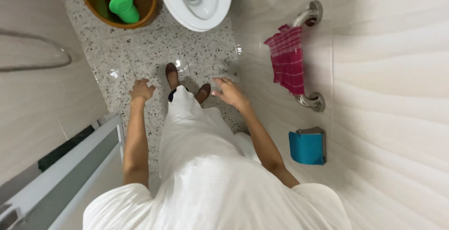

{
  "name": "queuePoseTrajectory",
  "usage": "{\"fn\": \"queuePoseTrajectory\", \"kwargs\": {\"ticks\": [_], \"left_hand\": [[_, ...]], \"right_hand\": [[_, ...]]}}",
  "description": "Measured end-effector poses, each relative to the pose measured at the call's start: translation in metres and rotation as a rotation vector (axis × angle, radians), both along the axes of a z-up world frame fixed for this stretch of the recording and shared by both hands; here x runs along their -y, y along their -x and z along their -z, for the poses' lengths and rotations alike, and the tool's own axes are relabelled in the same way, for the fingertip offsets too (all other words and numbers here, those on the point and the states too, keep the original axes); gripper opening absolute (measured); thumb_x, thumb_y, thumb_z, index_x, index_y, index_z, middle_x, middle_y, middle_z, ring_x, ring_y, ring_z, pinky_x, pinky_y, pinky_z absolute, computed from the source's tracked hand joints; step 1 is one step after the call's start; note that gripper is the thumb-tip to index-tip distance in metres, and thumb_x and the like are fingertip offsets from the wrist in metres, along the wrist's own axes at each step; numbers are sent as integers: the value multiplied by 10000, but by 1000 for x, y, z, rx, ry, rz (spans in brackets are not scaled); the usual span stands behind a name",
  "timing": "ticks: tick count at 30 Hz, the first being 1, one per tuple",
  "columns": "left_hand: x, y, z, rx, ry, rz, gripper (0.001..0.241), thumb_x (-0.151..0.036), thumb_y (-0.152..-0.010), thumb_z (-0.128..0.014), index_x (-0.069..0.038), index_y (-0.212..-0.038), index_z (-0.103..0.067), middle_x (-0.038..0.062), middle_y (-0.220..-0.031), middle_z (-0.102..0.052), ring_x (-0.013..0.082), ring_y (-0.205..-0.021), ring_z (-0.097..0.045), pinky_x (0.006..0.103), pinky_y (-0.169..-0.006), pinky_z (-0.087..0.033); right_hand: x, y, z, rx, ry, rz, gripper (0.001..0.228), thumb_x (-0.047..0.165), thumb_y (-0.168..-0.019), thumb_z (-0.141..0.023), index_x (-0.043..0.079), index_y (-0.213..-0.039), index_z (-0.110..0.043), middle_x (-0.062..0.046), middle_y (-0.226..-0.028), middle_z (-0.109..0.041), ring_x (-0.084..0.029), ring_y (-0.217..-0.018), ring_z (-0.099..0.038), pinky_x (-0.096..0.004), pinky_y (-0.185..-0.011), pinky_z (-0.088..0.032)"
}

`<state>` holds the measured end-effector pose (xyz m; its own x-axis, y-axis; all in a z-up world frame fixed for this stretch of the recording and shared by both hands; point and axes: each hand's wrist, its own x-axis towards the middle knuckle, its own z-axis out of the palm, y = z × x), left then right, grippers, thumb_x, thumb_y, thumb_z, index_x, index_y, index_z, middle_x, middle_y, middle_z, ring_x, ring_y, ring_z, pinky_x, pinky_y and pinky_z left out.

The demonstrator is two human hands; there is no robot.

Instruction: The person scoops water from a bucket using a green scoop and pours it into the toilet bowl. They then wipe the toilet paper holder and the shower faucet with a pink cloth. Finally, they use a handheld shower head to rinse the floor.

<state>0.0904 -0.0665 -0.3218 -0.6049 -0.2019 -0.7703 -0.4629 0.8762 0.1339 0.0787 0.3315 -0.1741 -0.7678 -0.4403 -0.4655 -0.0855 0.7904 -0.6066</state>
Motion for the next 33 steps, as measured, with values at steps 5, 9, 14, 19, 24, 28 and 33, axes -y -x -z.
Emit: {"fn": "queuePoseTrajectory", "kwargs": {"ticks": [5, 9, 14, 19, 24, 28, 33], "left_hand": [[33, -26, 29, -78, -173, -292, 619, -488, -948, -636, -150, -1457, -540, 209, -1505, -477, 411, -1329, -527, 503, -1090, -434], [53, -31, 69, -91, -196, -314, 593, -471, -957, -654, -128, -1432, -565, 242, -1460, -510, 414, -1328, -526, 478, -1087, -443], [87, 3, 98, -148, -314, -305, 557, -439, -977, -614, -124, -1435, -575, 204, -1440, -585, 388, -1388, -494, 451, -1140, -412], [123, 75, 50, -53, -281, -322, 588, -399, -978, -592, -135, -1496, -502, 203, -1554, -443, 396, -1418, -436, 475, -1144, -395], [154, 137, 70, -125, -258, -262, 593, -364, -989, -588, -116, -1511, -456, 207, -1616, -330, 401, -1479, -322, 518, -1135, -368], [171, 219, 79, -168, -308, -345, 612, -307, -987, -620, -123, -1537, -422, 214, -1622, -310, 453, -1453, -341, 573, -1125, -371], [185, 270, 151, -163, -273, -509, 634, -271, -953, -663, -156, -1530, -427, 191, -1602, -337, 465, -1428, -378, 581, -1112, -397]], "right_hand": [[10, 32, 13, 38, 118, 16, 531, 303, -958, -711, 106, -1422, -545, -211, -1363, -606, -389, -1204, -619, -461, -992, -514], [38, 65, 21, 27, 34, -38, 527, 284, -962, -713, 89, -1421, -544, -229, -1331, -614, -405, -1171, -626, -466, -968, -520], [106, 125, -7, 76, -79, -67, 595, 263, -918, -719, 88, -1449, -518, -258, -1360, -568, -422, -1097, -651, -473, -909, -537], [168, 177, 28, 199, -53, -37, 565, 266, -946, -668, 89, -1457, -505, -218, -1420, -565, -357, -1122, -691, -444, -969, -532], [222, 230, 70, 71, 8, -109, 551, 273, -974, -694, 60, -1454, -526, -232, -1412, -582, -403, -1248, -598, -465, -1024, -491], [259, 290, 131, 47, 68, -138, 537, 274, -962, -686, 61, -1433, -544, -221, -1445, -559, -417, -1279, -556, -472, -1046, -457], [290, 352, 246, 112, 95, -189, 513, 277, -987, -664, 58, -1433, -538, -204, -1461, -564, -401, -1296, -558, -455, -1079, -457]]}}
